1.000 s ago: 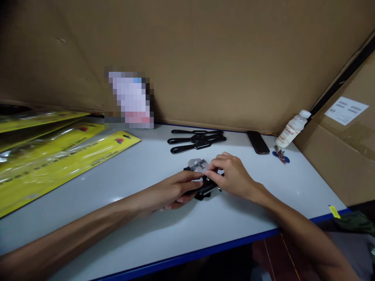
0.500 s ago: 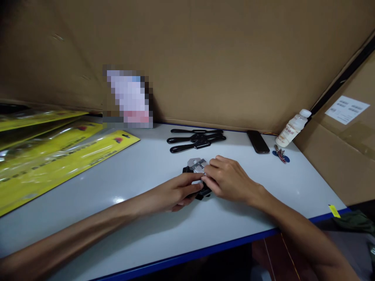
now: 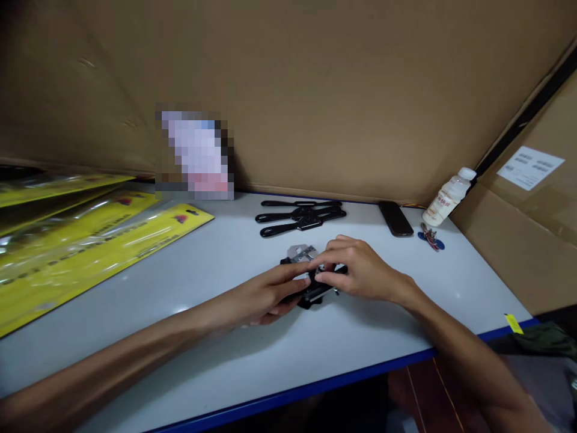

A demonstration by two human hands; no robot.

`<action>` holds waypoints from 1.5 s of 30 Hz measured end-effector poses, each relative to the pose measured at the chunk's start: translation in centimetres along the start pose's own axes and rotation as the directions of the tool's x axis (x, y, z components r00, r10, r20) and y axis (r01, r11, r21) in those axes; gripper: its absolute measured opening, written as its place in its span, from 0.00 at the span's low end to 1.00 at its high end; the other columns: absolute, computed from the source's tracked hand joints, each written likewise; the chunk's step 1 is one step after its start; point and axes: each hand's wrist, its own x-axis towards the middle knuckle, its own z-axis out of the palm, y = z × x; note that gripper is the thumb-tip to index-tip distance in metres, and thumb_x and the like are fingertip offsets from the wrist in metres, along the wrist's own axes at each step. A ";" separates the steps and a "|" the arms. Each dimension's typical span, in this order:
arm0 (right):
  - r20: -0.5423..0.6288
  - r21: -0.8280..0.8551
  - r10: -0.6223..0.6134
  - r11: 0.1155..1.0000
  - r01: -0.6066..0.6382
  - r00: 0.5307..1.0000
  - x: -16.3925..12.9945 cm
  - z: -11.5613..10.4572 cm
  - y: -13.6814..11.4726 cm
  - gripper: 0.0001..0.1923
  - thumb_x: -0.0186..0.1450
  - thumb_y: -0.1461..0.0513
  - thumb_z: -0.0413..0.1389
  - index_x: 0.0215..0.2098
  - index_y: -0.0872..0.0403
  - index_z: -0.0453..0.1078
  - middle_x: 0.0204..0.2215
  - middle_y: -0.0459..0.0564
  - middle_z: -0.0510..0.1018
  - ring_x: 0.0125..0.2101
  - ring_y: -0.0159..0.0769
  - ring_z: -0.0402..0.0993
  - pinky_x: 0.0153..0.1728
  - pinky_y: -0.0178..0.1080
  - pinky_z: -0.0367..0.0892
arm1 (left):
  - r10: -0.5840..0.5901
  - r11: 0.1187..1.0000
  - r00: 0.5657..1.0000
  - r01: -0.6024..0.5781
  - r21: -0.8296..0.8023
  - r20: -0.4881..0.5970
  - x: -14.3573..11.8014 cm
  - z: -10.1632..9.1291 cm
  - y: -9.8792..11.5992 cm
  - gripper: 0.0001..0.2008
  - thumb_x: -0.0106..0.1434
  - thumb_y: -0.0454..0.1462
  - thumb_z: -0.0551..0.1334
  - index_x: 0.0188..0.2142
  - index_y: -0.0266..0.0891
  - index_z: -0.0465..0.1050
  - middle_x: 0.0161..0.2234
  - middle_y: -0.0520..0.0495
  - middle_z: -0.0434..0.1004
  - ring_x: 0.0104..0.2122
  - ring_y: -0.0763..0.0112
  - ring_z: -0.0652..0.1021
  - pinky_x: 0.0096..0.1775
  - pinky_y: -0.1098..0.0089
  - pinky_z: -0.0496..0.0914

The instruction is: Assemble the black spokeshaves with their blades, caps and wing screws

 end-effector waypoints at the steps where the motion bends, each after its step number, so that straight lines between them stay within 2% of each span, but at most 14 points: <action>1: 0.012 -0.005 0.005 1.000 -0.005 1.000 0.0 0.1 0.0 0.08 0.67 0.65 0.59 0.45 0.53 0.76 0.32 0.47 0.76 0.35 0.35 0.69 0.40 0.39 0.64 | -0.002 1.000 1.000 0.002 0.002 0.002 0.0 0.0 0.0 0.25 0.70 0.42 0.51 0.63 0.36 0.57 0.17 0.62 0.54 0.16 0.78 0.53 0.17 0.77 0.50; 6: -0.013 -0.014 0.076 0.997 -0.076 0.997 0.0 0.3 0.1 0.11 0.65 0.65 0.62 0.46 0.55 0.74 0.32 0.47 0.76 0.36 0.35 0.70 0.39 0.38 0.65 | 0.013 1.000 1.000 -0.013 -0.021 -0.002 0.0 0.0 -0.1 0.27 0.70 0.42 0.52 0.66 0.38 0.54 0.17 0.63 0.51 0.15 0.78 0.52 0.17 0.78 0.50; 11: -0.035 -0.044 0.026 0.999 -0.028 0.999 0.1 0.6 0.2 0.04 0.65 0.63 0.62 0.37 0.55 0.72 0.30 0.46 0.74 0.34 0.34 0.68 0.36 0.36 0.63 | 0.047 0.998 0.999 -0.047 0.038 0.005 0.1 -0.1 -0.3 0.26 0.70 0.40 0.50 0.66 0.38 0.56 0.17 0.62 0.54 0.15 0.78 0.55 0.17 0.78 0.52; 16: -0.137 -0.171 -0.023 0.985 0.000 0.990 0.3 2.5 0.5 0.15 0.69 0.61 0.55 0.25 0.54 0.63 0.22 0.44 0.68 0.27 0.32 0.61 0.31 0.36 0.57 | 0.057 0.996 0.998 -0.058 0.065 0.022 0.3 0.0 -0.4 0.22 0.70 0.39 0.49 0.62 0.35 0.60 0.16 0.62 0.54 0.14 0.77 0.56 0.17 0.77 0.53; 20: -0.180 -0.164 0.054 0.983 -0.084 0.982 0.3 3.2 0.2 0.18 0.69 0.63 0.54 0.20 0.54 0.60 0.20 0.42 0.64 0.24 0.29 0.58 0.27 0.34 0.54 | 0.026 0.999 1.000 -0.026 0.038 0.012 0.3 0.1 -0.4 0.21 0.70 0.39 0.50 0.60 0.36 0.61 0.16 0.63 0.54 0.15 0.78 0.54 0.18 0.77 0.53; 22: -0.167 -0.094 0.097 0.989 -0.113 0.981 0.2 2.6 -0.1 0.18 0.69 0.61 0.54 0.22 0.55 0.64 0.19 0.41 0.64 0.22 0.28 0.58 0.27 0.33 0.54 | 0.021 0.999 1.000 -0.021 0.027 0.010 0.3 0.0 -0.3 0.21 0.70 0.40 0.50 0.61 0.36 0.60 0.16 0.63 0.54 0.14 0.78 0.53 0.17 0.77 0.52; 24: -0.135 -0.008 0.114 0.993 -0.116 0.984 0.2 1.7 -0.3 0.11 0.69 0.60 0.56 0.29 0.55 0.72 0.19 0.40 0.66 0.21 0.27 0.58 0.27 0.32 0.55 | 0.018 1.000 1.000 -0.019 0.020 0.016 0.2 0.0 -0.2 0.22 0.71 0.40 0.50 0.61 0.36 0.60 0.15 0.63 0.53 0.14 0.78 0.53 0.17 0.77 0.51; 27: -0.071 0.031 0.069 0.997 -0.067 0.995 0.0 0.6 -0.3 0.06 0.68 0.60 0.57 0.38 0.53 0.76 0.23 0.41 0.72 0.22 0.27 0.61 0.28 0.32 0.57 | 0.019 1.000 1.000 -0.019 0.014 0.022 0.1 0.0 -0.1 0.22 0.70 0.40 0.50 0.61 0.36 0.60 0.16 0.63 0.53 0.14 0.78 0.53 0.16 0.78 0.50; 32: -0.069 -0.084 0.063 0.994 -0.069 0.996 0.0 0.6 -0.2 0.14 0.69 0.60 0.55 0.27 0.56 0.73 0.22 0.44 0.71 0.23 0.28 0.62 0.28 0.33 0.56 | 0.033 0.999 0.999 -0.033 0.022 0.017 0.0 0.1 -0.1 0.22 0.70 0.41 0.51 0.60 0.36 0.62 0.16 0.63 0.54 0.14 0.78 0.54 0.17 0.77 0.51; 35: -0.042 -0.037 0.044 0.998 -0.045 0.998 0.1 0.8 -0.3 0.19 0.70 0.60 0.55 0.21 0.56 0.71 0.19 0.42 0.67 0.21 0.27 0.59 0.27 0.33 0.55 | 0.047 0.998 0.999 -0.048 0.039 0.020 0.0 0.0 -0.1 0.22 0.69 0.42 0.52 0.58 0.35 0.63 0.16 0.63 0.54 0.14 0.79 0.54 0.17 0.77 0.51; 38: -0.030 0.028 0.004 1.000 -0.003 1.000 0.1 1.0 -0.5 0.17 0.71 0.59 0.54 0.26 0.55 0.75 0.19 0.42 0.70 0.21 0.27 0.60 0.27 0.32 0.57 | 0.057 0.996 0.998 -0.059 0.066 0.024 0.1 -0.1 -0.2 0.22 0.69 0.41 0.52 0.59 0.35 0.63 0.16 0.63 0.54 0.14 0.79 0.55 0.17 0.77 0.52; 41: -0.067 -0.051 -0.013 0.999 0.010 0.998 0.0 1.2 -0.4 0.16 0.72 0.59 0.52 0.30 0.54 0.76 0.22 0.44 0.73 0.23 0.28 0.62 0.29 0.33 0.57 | 0.068 0.995 0.997 -0.070 0.077 0.027 0.1 -0.1 -0.3 0.23 0.68 0.41 0.52 0.60 0.35 0.62 0.16 0.63 0.54 0.14 0.78 0.56 0.17 0.76 0.52; 43: -0.097 -0.158 0.004 0.987 -0.019 0.995 -0.1 1.2 -0.2 0.18 0.72 0.59 0.52 0.27 0.55 0.74 0.21 0.44 0.72 0.22 0.28 0.61 0.28 0.33 0.56 | 0.066 0.995 0.997 -0.067 0.072 0.026 0.1 -0.1 -0.2 0.23 0.68 0.41 0.52 0.61 0.35 0.61 0.16 0.63 0.54 0.14 0.78 0.55 0.17 0.77 0.51; 45: -0.104 -0.195 0.014 0.980 -0.034 0.995 -0.1 1.2 -0.1 0.20 0.72 0.59 0.52 0.23 0.56 0.72 0.20 0.44 0.69 0.21 0.28 0.59 0.26 0.34 0.54 | 0.050 0.996 0.998 -0.052 0.068 0.027 0.0 0.0 -0.2 0.23 0.68 0.42 0.53 0.60 0.35 0.62 0.16 0.63 0.54 0.14 0.78 0.55 0.17 0.77 0.51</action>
